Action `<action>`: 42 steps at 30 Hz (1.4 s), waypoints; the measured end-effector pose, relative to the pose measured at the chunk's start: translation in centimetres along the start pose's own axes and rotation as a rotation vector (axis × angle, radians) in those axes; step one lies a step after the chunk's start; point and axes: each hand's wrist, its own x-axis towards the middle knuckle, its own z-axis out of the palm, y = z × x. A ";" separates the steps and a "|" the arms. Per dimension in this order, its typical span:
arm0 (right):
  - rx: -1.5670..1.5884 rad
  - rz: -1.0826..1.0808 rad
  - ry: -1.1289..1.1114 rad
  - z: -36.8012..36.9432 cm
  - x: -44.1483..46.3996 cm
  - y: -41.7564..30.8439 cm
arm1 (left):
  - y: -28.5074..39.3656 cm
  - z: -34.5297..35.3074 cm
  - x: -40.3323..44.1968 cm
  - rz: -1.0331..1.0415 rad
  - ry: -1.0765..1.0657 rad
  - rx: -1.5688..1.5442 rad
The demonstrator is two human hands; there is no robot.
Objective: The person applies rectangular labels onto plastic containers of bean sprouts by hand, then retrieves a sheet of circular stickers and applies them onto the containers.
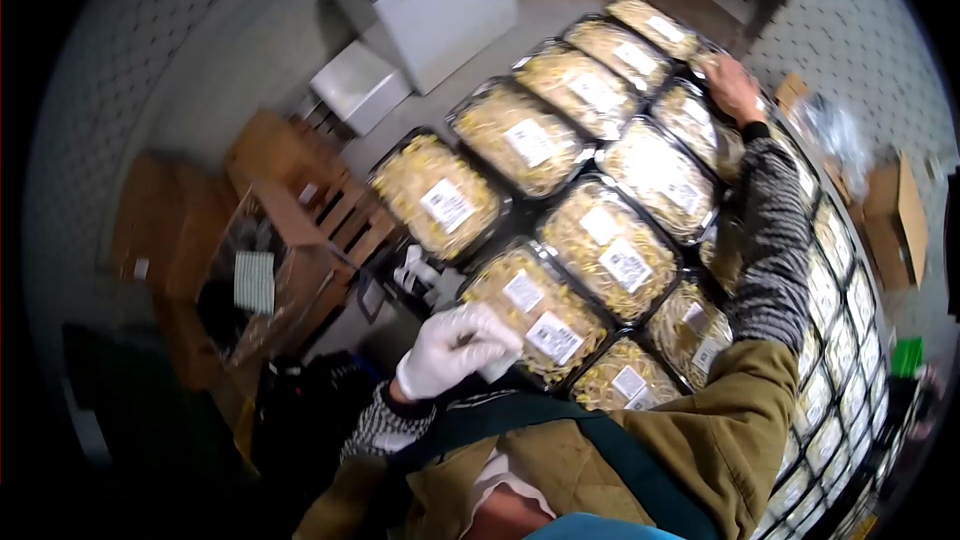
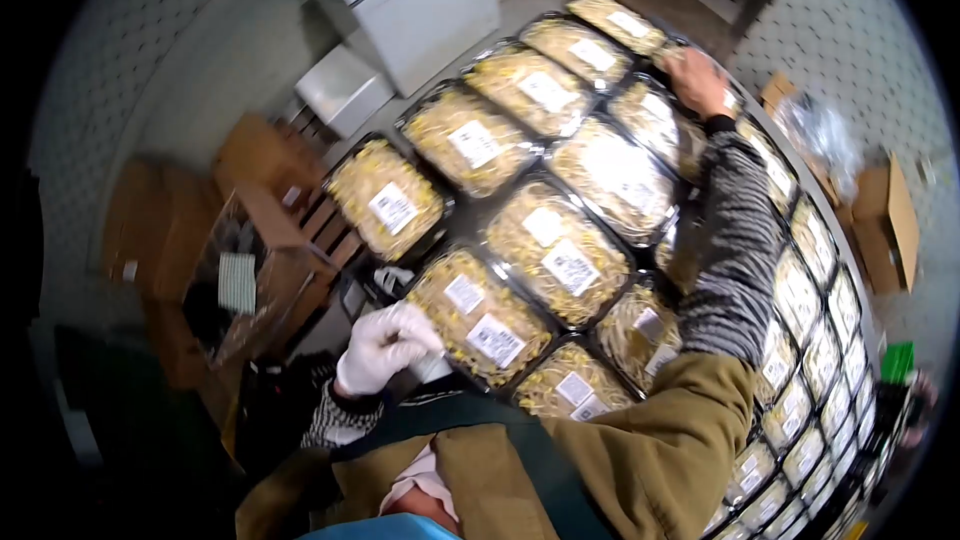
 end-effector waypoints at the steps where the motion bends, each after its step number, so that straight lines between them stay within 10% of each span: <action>1: -0.091 0.063 -0.253 -4.6 0.4 -1.8 | -0.1 -0.1 0.0 0.055 0.056 0.031; 2: -0.044 0.136 0.244 -3.5 0.1 -3.1 | -0.8 -0.2 -0.3 0.101 0.104 0.061; 6: 1.521 -0.055 -0.421 -23.8 -5.7 -18.9 | -4.5 -0.2 -0.5 0.157 0.318 -0.296; 8: 1.391 -0.576 -0.765 -31.6 -9.7 -25.0 | -5.4 -0.4 -0.2 0.151 0.506 -0.071; 10: 1.708 -0.388 -0.815 -33.5 -14.0 -30.0 | -6.9 -1.2 0.1 0.268 0.544 0.021; 13: 1.813 -0.195 -0.887 -33.1 -14.1 -32.2 | -6.1 -2.3 -1.6 0.074 0.427 -0.078; 18: 1.511 -0.182 -0.376 -30.8 -10.0 -33.9 | -8.8 -5.5 -5.0 0.317 0.022 -0.146; 21: 1.163 -0.115 -0.220 -30.1 -4.4 -36.4 | -3.2 -6.1 -8.7 0.083 -0.280 -0.323; 31: 0.431 -0.156 0.081 -27.1 -1.6 -42.1 | -4.5 -8.0 -10.6 0.169 -0.047 -0.451; 35: 0.779 -0.242 0.212 -28.4 -3.7 -39.5 | -5.3 -7.6 -8.4 0.346 0.181 -0.339; 38: 1.475 -0.349 -0.719 -36.9 -8.8 -38.5 | -7.0 -7.0 -6.6 0.274 0.449 -0.295; 42: 1.465 -0.283 -0.781 -38.8 -13.0 -37.5 | -7.3 -7.1 -4.5 0.257 0.430 -0.194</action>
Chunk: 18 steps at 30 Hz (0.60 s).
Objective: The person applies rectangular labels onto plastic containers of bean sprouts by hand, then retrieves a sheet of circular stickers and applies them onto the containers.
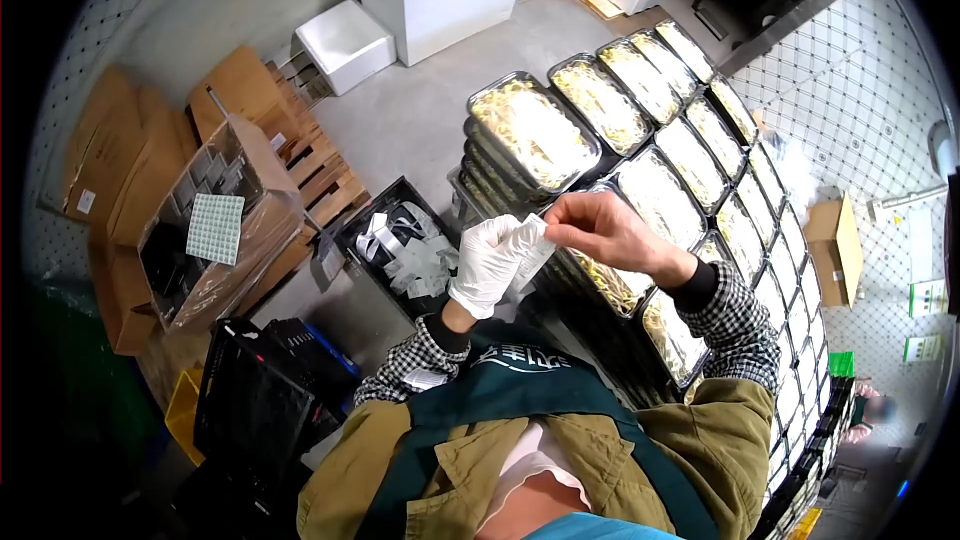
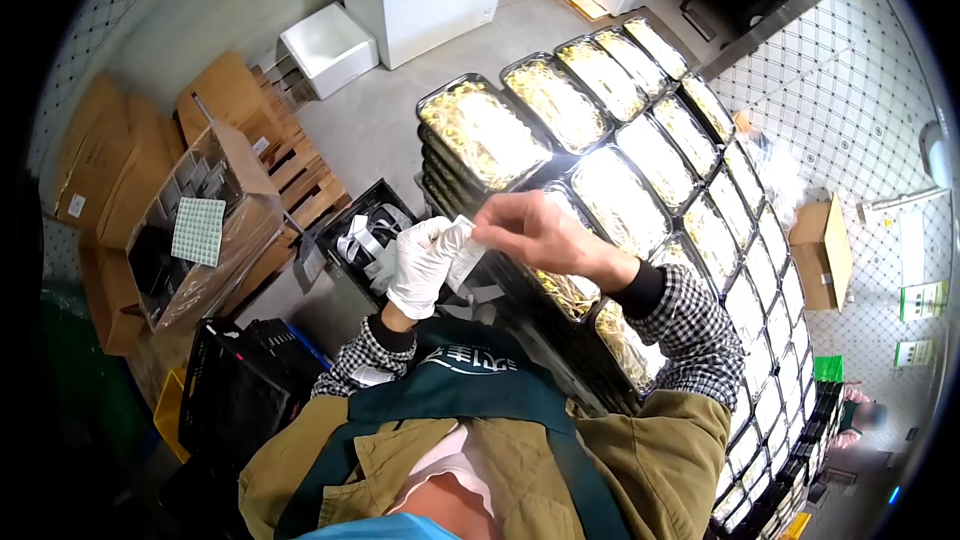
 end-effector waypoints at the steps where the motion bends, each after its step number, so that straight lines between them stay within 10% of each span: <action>1: 0.037 -0.061 0.017 -0.9 0.1 0.1 | 0.8 0.4 0.0 -0.089 -0.054 -0.092; 3: -0.043 -0.122 0.265 -4.3 2.0 4.0 | 0.7 0.3 0.2 0.081 -0.228 0.025; 6: -0.398 -0.042 0.691 -12.0 7.0 9.5 | 4.4 -0.5 -0.9 -0.409 -0.618 -0.209; 10: -0.642 0.094 0.849 -14.9 12.4 12.3 | 4.5 1.1 -1.6 0.054 -0.586 -0.190; 12: -0.824 0.027 0.859 -14.3 13.4 13.5 | 5.1 1.0 -2.0 -0.301 -0.519 -0.462; 18: -1.005 -0.089 0.902 -14.8 12.2 13.4 | 3.8 0.3 -0.7 -0.133 -0.499 -0.283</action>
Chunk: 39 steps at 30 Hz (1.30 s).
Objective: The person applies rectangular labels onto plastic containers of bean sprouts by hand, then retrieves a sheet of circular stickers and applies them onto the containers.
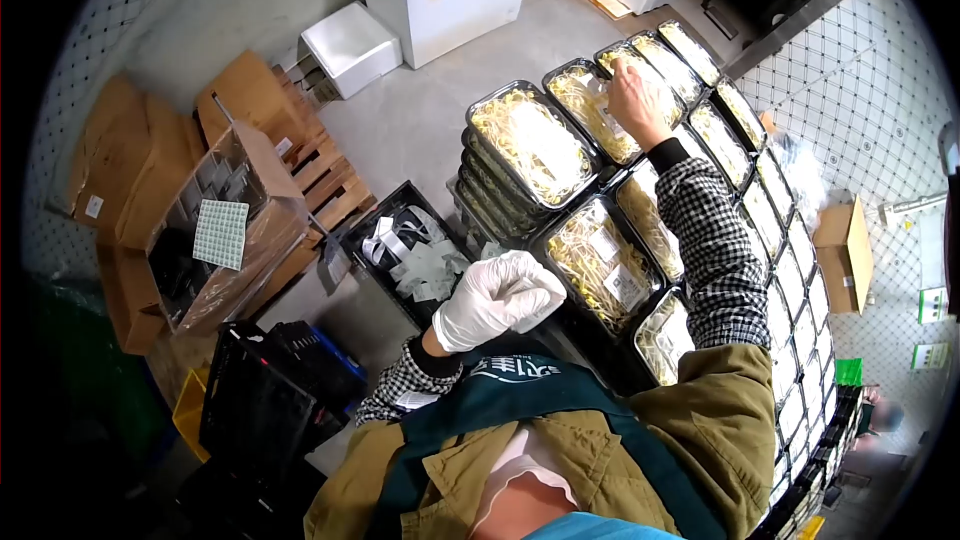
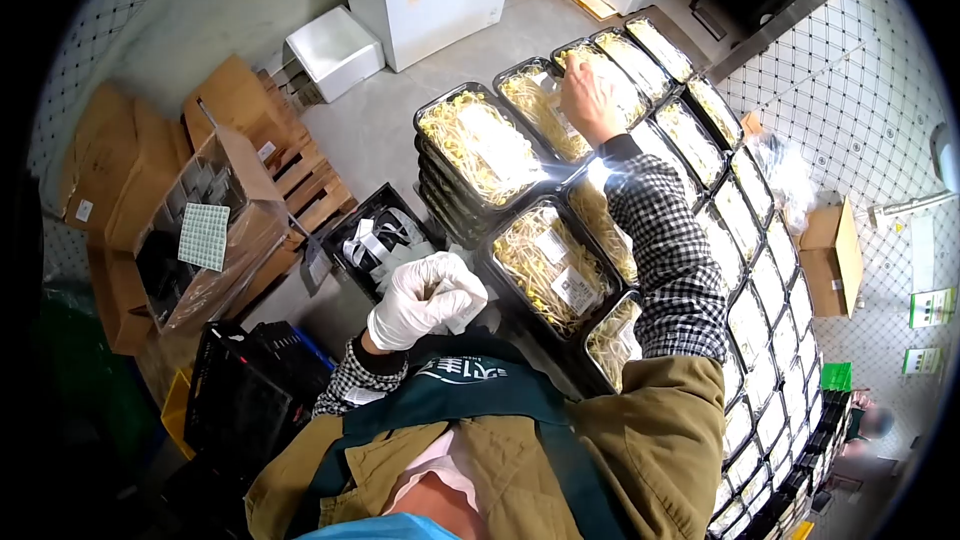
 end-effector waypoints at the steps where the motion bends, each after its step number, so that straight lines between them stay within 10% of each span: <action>1: 0.054 -0.014 0.025 -0.6 -0.5 -0.2 | 0.2 0.6 0.2 -0.046 0.100 0.010; 8: 1.254 0.114 -1.017 -14.1 -9.9 -11.4 | -2.6 1.0 3.4 0.057 0.567 0.096; 11: 1.306 0.070 -0.784 -13.2 -10.4 -8.6 | -3.8 0.7 4.1 0.017 0.426 0.190; 16: 0.516 0.355 -0.236 -7.3 -1.1 4.9 | 0.3 1.7 2.3 -0.244 -0.102 0.007; 19: 0.267 0.256 0.000 -2.5 2.6 9.2 | 0.8 2.9 2.3 0.073 -0.117 0.100; 29: -0.056 0.205 0.145 0.6 1.5 9.0 | -0.4 2.7 3.6 0.067 0.159 0.036; 31: 0.346 0.140 -0.013 -0.5 0.2 7.2 | -1.9 3.0 4.6 0.257 0.298 0.200; 34: 1.327 0.136 -0.834 -10.2 -5.2 -3.8 | -3.2 2.6 5.2 0.163 0.493 0.175; 39: 1.331 -0.021 -0.825 -13.2 -9.4 -6.3 | -3.1 2.5 6.3 -0.023 0.500 0.104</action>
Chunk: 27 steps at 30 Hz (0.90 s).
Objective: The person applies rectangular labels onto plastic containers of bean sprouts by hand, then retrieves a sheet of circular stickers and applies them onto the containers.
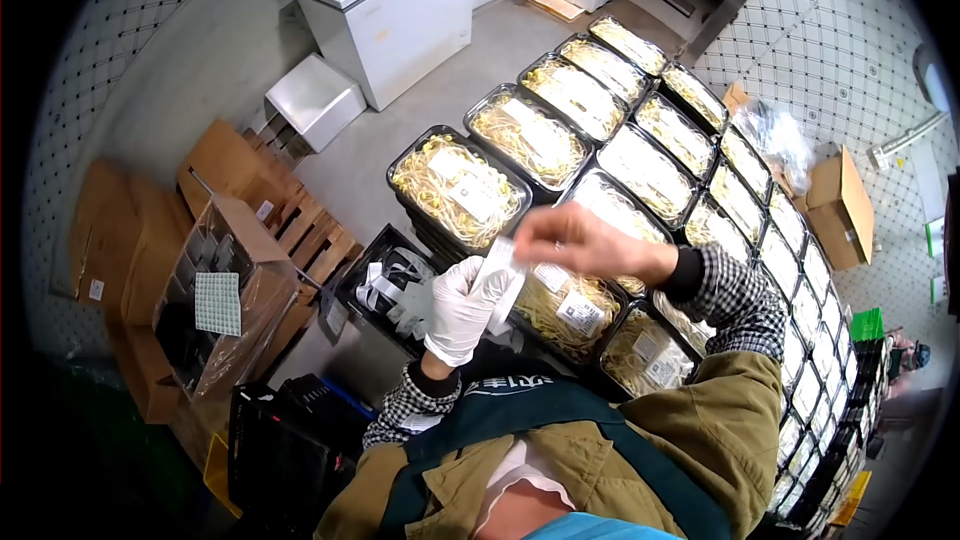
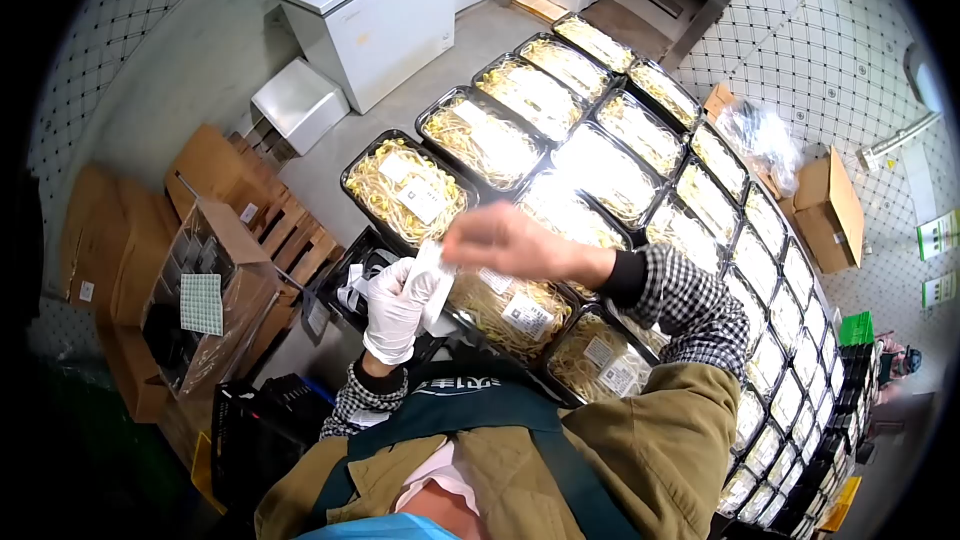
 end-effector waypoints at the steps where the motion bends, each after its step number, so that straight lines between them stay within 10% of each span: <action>1: -0.211 -0.098 0.101 -2.5 0.6 1.3 | -0.1 -0.3 0.1 -0.028 -0.062 0.083; 5: -0.847 0.142 0.762 -19.2 4.0 5.3 | 2.6 -1.4 -1.8 -0.131 -0.438 0.024; 10: -1.170 0.278 0.850 -33.5 7.4 14.8 | 3.2 -0.4 -3.0 -0.098 -0.339 -0.021; 21: -1.451 0.321 1.105 -30.5 7.7 16.1 | 2.3 -1.0 -1.0 0.195 -0.473 0.187; 25: -0.566 0.135 0.689 -18.2 6.0 7.8 | 1.7 0.4 -0.7 0.198 -0.225 0.150; 27: -0.193 -0.131 -0.012 -10.3 3.5 5.0 | 0.8 1.6 -0.1 0.171 -0.066 -0.065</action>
